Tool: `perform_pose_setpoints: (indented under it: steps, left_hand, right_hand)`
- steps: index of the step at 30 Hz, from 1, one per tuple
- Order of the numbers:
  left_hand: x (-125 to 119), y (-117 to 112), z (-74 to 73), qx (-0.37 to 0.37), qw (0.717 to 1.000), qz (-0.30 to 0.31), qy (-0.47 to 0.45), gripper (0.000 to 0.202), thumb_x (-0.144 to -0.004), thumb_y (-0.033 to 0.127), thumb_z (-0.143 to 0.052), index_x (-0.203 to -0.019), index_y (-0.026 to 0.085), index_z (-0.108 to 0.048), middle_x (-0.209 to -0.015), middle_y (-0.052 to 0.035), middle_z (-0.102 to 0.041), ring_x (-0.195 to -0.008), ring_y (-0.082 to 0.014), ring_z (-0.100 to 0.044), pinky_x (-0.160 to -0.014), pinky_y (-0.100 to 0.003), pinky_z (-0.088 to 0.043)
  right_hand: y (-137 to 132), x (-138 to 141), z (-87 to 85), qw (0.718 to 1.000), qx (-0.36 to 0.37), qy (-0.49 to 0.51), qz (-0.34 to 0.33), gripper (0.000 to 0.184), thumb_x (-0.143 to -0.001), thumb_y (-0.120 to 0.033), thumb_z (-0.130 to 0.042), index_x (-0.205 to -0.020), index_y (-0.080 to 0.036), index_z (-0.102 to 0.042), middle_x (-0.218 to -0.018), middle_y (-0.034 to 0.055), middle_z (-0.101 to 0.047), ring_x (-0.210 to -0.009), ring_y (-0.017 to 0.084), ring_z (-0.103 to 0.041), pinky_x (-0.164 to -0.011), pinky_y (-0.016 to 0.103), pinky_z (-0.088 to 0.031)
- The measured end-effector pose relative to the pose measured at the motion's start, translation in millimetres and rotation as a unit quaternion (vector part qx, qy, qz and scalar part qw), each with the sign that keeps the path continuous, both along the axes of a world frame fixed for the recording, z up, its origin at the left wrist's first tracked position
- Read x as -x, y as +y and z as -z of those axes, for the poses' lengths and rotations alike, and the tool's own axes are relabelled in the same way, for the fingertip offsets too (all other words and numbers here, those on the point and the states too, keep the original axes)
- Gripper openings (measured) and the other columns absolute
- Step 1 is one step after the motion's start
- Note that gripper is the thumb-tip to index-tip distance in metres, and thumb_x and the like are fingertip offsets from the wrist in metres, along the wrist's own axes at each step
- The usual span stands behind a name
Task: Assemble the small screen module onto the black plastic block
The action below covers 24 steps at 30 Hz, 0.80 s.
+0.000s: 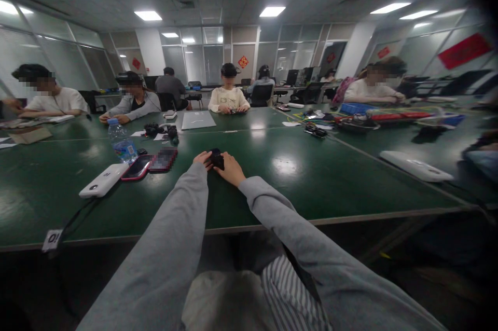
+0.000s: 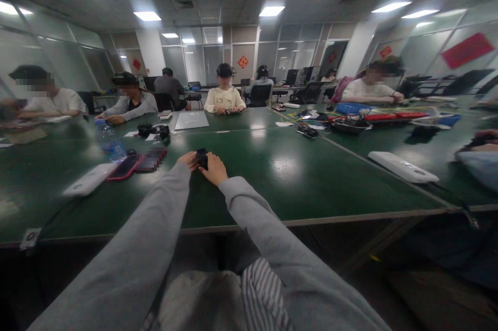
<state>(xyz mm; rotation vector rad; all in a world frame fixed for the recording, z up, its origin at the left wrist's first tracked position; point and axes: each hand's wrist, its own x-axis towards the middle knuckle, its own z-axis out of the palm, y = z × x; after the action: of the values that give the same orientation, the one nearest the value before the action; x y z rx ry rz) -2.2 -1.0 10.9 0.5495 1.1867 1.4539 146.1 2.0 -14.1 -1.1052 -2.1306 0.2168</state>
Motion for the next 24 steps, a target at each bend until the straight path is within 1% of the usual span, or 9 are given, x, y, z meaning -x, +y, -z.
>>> perform_pose_setpoints:
  steps: [3, 6, 8, 12, 14, 17, 19, 21, 24]
  left_hand:
    - [3.8, -4.6, -0.2, 0.001, 0.999, 0.025, -0.029, 0.041, -0.065, 0.029, -0.072, -0.102, 0.019, -0.055, -0.076, -0.0042, -0.058, -0.068, -0.014, -0.06, -0.07, -0.03, -0.05]
    - [2.8, -1.4, 2.8, -0.005, 0.999, 0.039, -0.021, 0.042, -0.065, 0.03, -0.072, -0.101, 0.017, -0.056, -0.076, -0.0055, -0.058, -0.069, -0.0139, -0.06, -0.071, -0.029, -0.05]
    - [-0.2, 4.0, 6.2, -0.006, 1.0, 0.016, -0.002, 0.05, -0.062, 0.026, -0.075, -0.106, 0.019, -0.053, -0.078, -0.0047, -0.059, -0.068, -0.0129, -0.059, -0.07, -0.029, -0.05]
    - [-4.6, 13.8, 13.9, -0.015, 0.997, -0.061, 0.039, 0.07, -0.058, 0.021, -0.078, -0.119, 0.023, -0.042, -0.085, -0.0043, -0.059, -0.071, -0.0127, -0.059, -0.068, -0.027, -0.05]
    - [-4.2, 15.5, 16.4, -0.022, 0.996, -0.08, 0.043, 0.074, -0.058, 0.021, -0.077, -0.121, 0.023, -0.039, -0.087, -0.0054, -0.059, -0.072, -0.0131, -0.061, -0.066, -0.026, -0.049]
    - [-1.7, 15.7, 18.3, -0.029, 0.995, -0.088, 0.044, 0.077, -0.059, 0.018, -0.077, -0.123, 0.022, -0.037, -0.086, -0.0054, -0.06, -0.068, -0.0134, -0.062, -0.064, -0.026, -0.049]
    - [-0.3, 16.6, 19.4, -0.044, 0.994, -0.086, 0.05, 0.077, -0.059, 0.017, -0.077, -0.124, 0.022, -0.036, -0.084, -0.0041, -0.061, -0.064, -0.0126, -0.062, -0.063, -0.026, -0.049]
    - [0.2, 18.5, 20.7, -0.063, 0.992, -0.091, 0.059, 0.075, -0.059, 0.016, -0.076, -0.123, 0.023, -0.039, -0.084, -0.0036, -0.061, -0.061, -0.0112, -0.061, -0.062, -0.026, -0.049]
    - [-0.8, 21.0, 22.3, -0.082, 0.991, -0.093, 0.058, 0.071, -0.057, 0.013, -0.077, -0.118, 0.024, -0.043, -0.091, -0.0044, -0.061, -0.062, -0.0099, -0.061, -0.063, -0.026, -0.05]
  right_hand:
    - [1.0, -1.8, 1.4, 1.0, -0.003, 0.013, -0.009, 0.05, -0.073, -0.035, -0.061, -0.114, -0.016, -0.039, -0.109, 0.0119, -0.051, -0.102, 0.022, -0.049, -0.089, 0.037, -0.038]
    - [1.5, -4.0, 1.8, 0.999, -0.002, 0.029, -0.016, 0.049, -0.074, -0.036, -0.061, -0.113, -0.015, -0.039, -0.11, 0.0125, -0.051, -0.102, 0.022, -0.049, -0.088, 0.037, -0.039]
    - [1.3, -5.2, 1.4, 0.999, 0.003, 0.037, -0.021, 0.05, -0.074, -0.036, -0.061, -0.113, -0.016, -0.038, -0.11, 0.0124, -0.052, -0.101, 0.022, -0.05, -0.088, 0.037, -0.04]
    - [-1.0, -5.9, -0.2, 0.998, 0.0, 0.038, -0.054, 0.053, -0.072, -0.035, -0.063, -0.115, -0.017, -0.038, -0.112, 0.0119, -0.051, -0.104, 0.022, -0.049, -0.089, 0.037, -0.039]
    - [-2.5, -5.5, -0.7, 0.996, -0.002, 0.042, -0.073, 0.056, -0.071, -0.035, -0.064, -0.116, -0.017, -0.038, -0.113, 0.0122, -0.05, -0.107, 0.023, -0.048, -0.091, 0.038, -0.039]
    - [-3.4, -4.5, -0.9, 0.992, 0.01, 0.067, -0.103, 0.06, -0.067, -0.036, -0.068, -0.117, -0.017, -0.039, -0.115, 0.0117, -0.049, -0.11, 0.023, -0.046, -0.094, 0.039, -0.036]
    - [-2.5, -3.3, -0.2, 0.986, 0.035, 0.106, -0.125, 0.065, -0.064, -0.037, -0.07, -0.117, -0.019, -0.039, -0.116, 0.0108, -0.047, -0.111, 0.022, -0.045, -0.097, 0.04, -0.034]
    - [0.2, -1.8, 1.1, 0.972, 0.084, 0.171, -0.14, 0.071, -0.063, -0.04, -0.071, -0.12, -0.019, -0.035, -0.116, 0.0098, -0.047, -0.109, 0.02, -0.047, -0.096, 0.039, -0.035]
    - [6.4, -0.5, 3.1, 0.926, 0.206, 0.284, -0.138, 0.075, -0.065, -0.045, -0.067, -0.123, -0.02, -0.027, -0.107, 0.0068, -0.051, -0.097, 0.015, -0.053, -0.089, 0.034, -0.042]
